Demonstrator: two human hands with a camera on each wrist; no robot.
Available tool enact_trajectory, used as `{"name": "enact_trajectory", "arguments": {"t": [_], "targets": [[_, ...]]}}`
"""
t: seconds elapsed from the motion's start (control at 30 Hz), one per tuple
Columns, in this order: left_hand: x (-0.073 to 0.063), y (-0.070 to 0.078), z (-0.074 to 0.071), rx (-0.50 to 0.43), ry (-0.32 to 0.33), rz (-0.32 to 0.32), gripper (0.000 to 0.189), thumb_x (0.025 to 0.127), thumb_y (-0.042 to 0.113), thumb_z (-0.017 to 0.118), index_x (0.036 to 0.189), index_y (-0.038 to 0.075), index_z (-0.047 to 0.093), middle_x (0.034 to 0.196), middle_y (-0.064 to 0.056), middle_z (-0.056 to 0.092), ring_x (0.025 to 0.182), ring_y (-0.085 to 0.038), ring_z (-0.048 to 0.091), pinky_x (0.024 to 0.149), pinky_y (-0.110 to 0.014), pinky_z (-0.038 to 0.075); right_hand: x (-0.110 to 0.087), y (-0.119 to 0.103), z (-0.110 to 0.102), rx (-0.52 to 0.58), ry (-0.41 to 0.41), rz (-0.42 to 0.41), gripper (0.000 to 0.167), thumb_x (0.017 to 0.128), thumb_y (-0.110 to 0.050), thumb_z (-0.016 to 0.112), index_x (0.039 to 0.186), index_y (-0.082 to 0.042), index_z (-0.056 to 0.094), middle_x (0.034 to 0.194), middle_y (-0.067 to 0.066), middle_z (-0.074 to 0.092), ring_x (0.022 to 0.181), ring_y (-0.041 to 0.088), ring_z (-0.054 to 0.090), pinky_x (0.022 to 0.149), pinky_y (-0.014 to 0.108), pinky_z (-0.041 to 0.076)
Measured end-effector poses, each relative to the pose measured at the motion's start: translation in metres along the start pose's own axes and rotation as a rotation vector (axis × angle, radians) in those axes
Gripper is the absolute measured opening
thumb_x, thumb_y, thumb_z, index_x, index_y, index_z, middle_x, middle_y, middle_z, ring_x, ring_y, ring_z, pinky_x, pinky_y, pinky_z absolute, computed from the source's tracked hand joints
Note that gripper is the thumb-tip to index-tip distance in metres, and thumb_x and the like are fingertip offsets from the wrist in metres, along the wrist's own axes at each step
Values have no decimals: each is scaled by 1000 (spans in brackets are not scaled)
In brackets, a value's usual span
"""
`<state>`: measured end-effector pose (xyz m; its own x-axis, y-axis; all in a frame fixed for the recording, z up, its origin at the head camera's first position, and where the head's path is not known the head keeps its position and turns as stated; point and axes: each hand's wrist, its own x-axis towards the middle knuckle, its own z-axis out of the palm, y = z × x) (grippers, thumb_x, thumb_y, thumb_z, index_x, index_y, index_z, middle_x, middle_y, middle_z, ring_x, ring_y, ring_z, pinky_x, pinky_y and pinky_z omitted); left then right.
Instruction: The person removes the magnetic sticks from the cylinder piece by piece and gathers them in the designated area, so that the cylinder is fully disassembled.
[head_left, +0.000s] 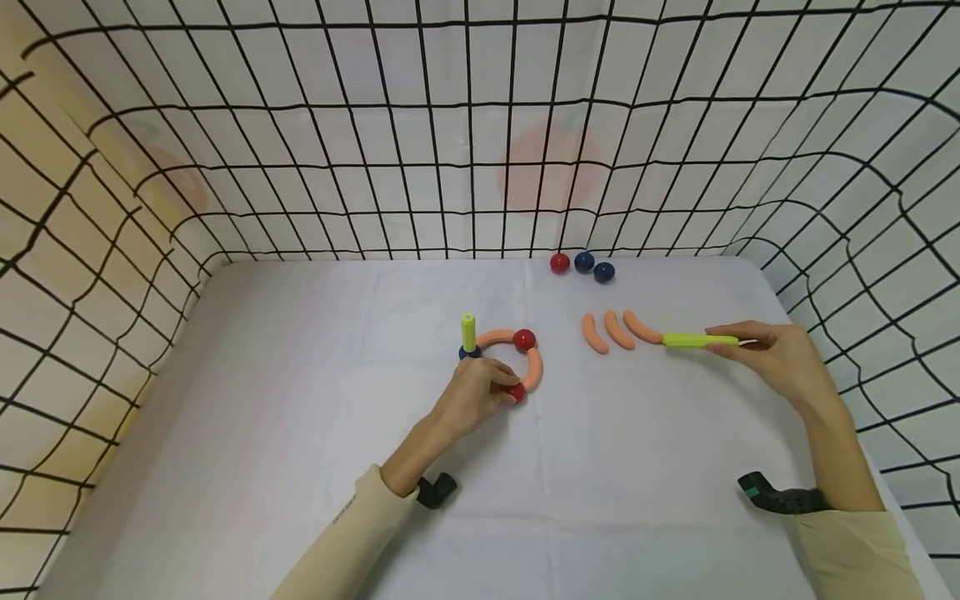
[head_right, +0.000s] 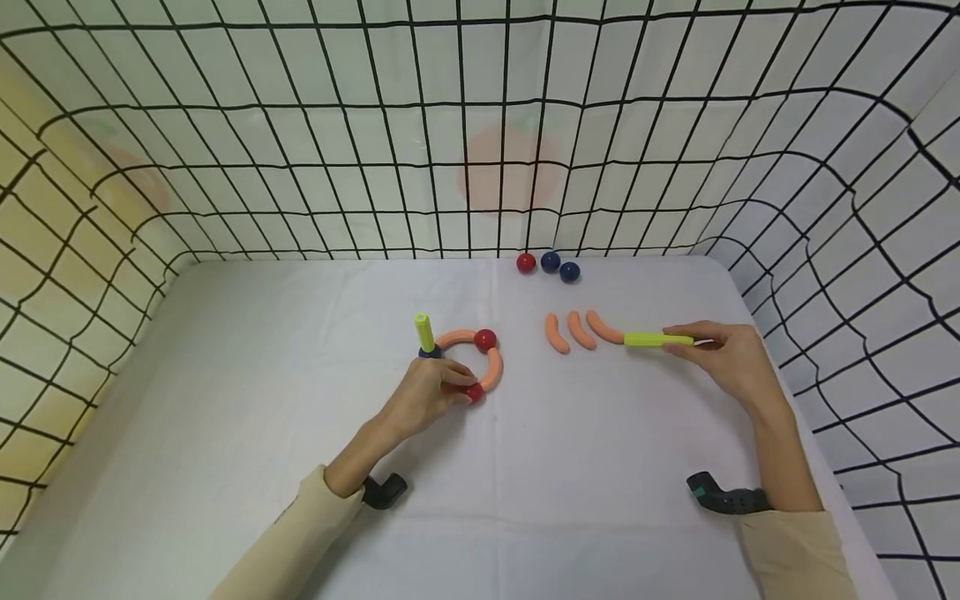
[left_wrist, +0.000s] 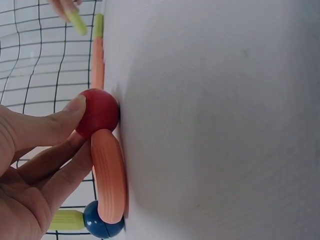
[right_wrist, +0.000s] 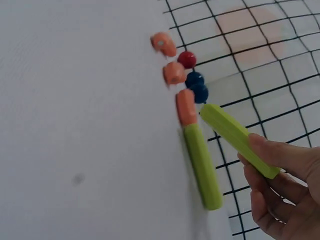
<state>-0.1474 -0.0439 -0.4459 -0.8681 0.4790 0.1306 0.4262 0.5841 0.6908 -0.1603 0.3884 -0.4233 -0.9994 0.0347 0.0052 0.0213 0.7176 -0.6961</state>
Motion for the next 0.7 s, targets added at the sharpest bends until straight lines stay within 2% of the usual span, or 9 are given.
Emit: {"name": "enact_trajectory", "arguments": {"t": [0.07, 0.17, 0.23, 0.3, 0.4, 0.53, 0.6, 0.7], "targets": [[0, -1, 0, -1, -3, -2, 22, 83, -6, 82, 105, -3, 80, 108, -15, 80, 104, -25, 77, 90, -33, 63, 2, 9, 3, -16, -24, -16, 43, 90, -34, 83, 122, -6, 76, 98, -41, 60, 82, -4, 58, 66, 17, 45], [-1, -1, 0, -21, -10, -16, 23, 84, -6, 81, 106, -4, 80, 108, -15, 80, 104, -26, 76, 89, -32, 63, 5, 18, 8, -51, -45, -50, 40, 89, -30, 84, 118, -4, 77, 99, -35, 62, 80, -5, 58, 63, 16, 49], [-1, -1, 0, -40, -12, -29, 22, 84, -6, 80, 107, -5, 80, 107, -15, 80, 104, -26, 76, 88, -31, 64, 7, 21, 10, -85, -55, -55, 39, 88, -29, 85, 116, -3, 78, 103, -20, 71, 78, -7, 57, 62, 16, 50], [-1, 0, -1, -54, -11, -38, 21, 85, -7, 80, 106, -5, 80, 107, -16, 79, 103, -26, 76, 86, -31, 64, 8, 23, 11, -121, -61, -57, 39, 87, -29, 85, 115, -2, 78, 109, 1, 76, 77, -9, 56, 61, 16, 50], [-1, 0, -1, -58, -6, -45, 21, 85, -7, 80, 105, -5, 80, 107, -16, 79, 103, -26, 76, 86, -31, 64, 9, 26, 13, -166, -61, -83, 37, 87, -27, 86, 113, -3, 79, 118, 24, 73, 84, -16, 49, 65, 12, 48], [-1, 0, 0, -57, -1, -43, 21, 85, -7, 80, 105, -5, 80, 107, -16, 79, 103, -26, 76, 86, -31, 64, 11, 28, 16, -212, -38, -142, 28, 87, -22, 86, 109, -6, 81, 115, 21, 73, 94, -20, 40, 72, 7, 41], [-1, 0, 0, -56, 1, -36, 20, 85, -8, 79, 105, -6, 80, 107, -16, 79, 102, -26, 77, 84, -31, 64, 11, 28, 18, -229, -22, -160, 25, 86, -19, 86, 107, -6, 81, 113, 19, 72, 98, -13, 42, 73, 9, 40], [-1, 0, 0, -49, 3, -23, 21, 84, -7, 80, 105, -6, 80, 107, -16, 79, 102, -26, 77, 86, -32, 64, 10, 28, 19, -249, 2, -177, 22, 85, -13, 86, 104, -5, 81, 111, 17, 70, 102, 5, 50, 73, 12, 39]]}}
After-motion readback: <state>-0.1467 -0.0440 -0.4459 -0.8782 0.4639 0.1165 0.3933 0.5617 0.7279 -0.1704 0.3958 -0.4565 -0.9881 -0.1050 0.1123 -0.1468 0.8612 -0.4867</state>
